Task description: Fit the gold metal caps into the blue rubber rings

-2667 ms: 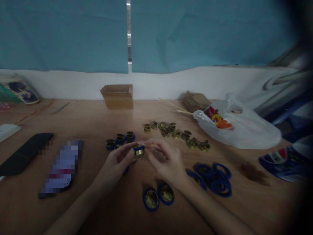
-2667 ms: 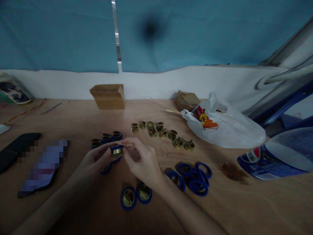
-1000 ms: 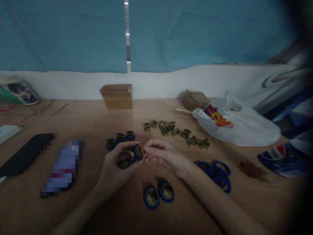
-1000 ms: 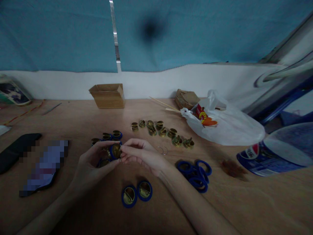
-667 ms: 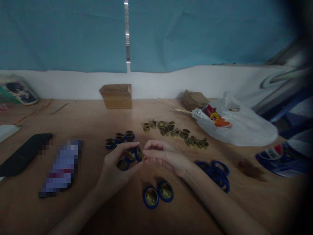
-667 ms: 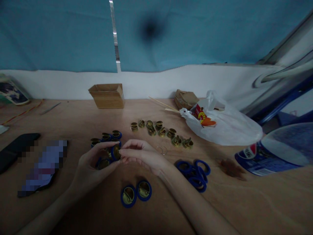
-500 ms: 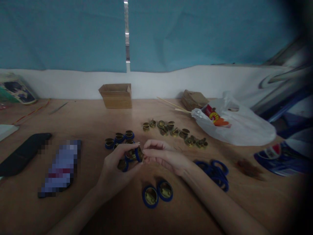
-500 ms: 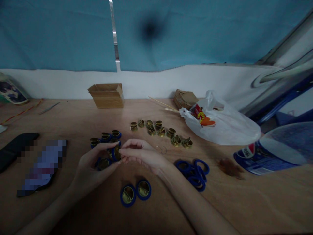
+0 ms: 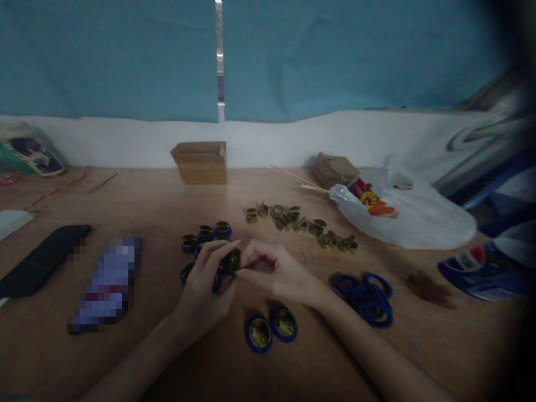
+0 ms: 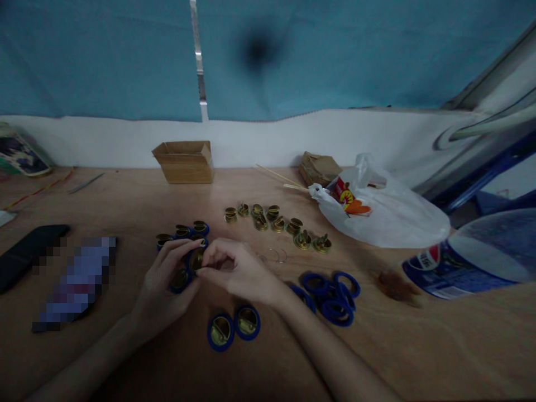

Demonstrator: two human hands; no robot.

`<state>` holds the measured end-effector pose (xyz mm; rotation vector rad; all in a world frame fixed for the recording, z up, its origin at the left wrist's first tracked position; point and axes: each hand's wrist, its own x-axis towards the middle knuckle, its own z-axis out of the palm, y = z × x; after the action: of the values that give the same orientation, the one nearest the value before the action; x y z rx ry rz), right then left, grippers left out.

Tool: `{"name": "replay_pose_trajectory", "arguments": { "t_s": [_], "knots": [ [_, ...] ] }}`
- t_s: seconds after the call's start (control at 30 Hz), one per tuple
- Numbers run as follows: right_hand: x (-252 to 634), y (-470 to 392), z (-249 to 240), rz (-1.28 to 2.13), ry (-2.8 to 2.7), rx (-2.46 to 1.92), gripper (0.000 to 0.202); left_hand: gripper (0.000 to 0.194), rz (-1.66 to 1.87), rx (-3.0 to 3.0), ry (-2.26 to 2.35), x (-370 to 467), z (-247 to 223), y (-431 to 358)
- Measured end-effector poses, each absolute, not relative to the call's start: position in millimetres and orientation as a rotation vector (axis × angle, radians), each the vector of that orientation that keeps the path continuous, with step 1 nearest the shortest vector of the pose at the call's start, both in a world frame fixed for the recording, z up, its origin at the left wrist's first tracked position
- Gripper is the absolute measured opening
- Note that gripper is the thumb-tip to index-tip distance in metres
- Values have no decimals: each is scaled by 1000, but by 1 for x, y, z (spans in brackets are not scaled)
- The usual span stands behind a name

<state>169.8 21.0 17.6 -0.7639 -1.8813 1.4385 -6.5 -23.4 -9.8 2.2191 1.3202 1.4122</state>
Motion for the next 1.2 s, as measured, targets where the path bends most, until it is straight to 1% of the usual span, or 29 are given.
{"name": "replay_pose_trajectory", "arguments": {
  "t_s": [0.1, 0.17, 0.37, 0.63, 0.8, 1.07, 1.2],
  "knots": [
    [170, 18, 20, 1115, -2065, -763, 10, 55, 1406, 2282, 1343, -7, -8, -24],
    [170, 18, 20, 961, -2140, -751, 9, 55, 1408, 2285, 1342, -6, -8, -25],
    [169, 17, 13, 698, -2271, -701, 14, 54, 1456, 2202, 1338, -4, -16, -24],
    [165, 8, 18, 361, -2398, -633, 9, 45, 1618, 2320, 1311, -5, -16, -22],
    [166, 8, 16, 316, -2405, -618, 9, 41, 1657, 2385, 1273, -5, -17, -23],
    [169, 10, 12, 383, -2421, -611, 13, 39, 1665, 2416, 1256, -5, -19, -22],
    [168, 10, 17, 491, -2390, -655, 12, 39, 1639, 2396, 1311, -5, -17, -22]
  ]
}}
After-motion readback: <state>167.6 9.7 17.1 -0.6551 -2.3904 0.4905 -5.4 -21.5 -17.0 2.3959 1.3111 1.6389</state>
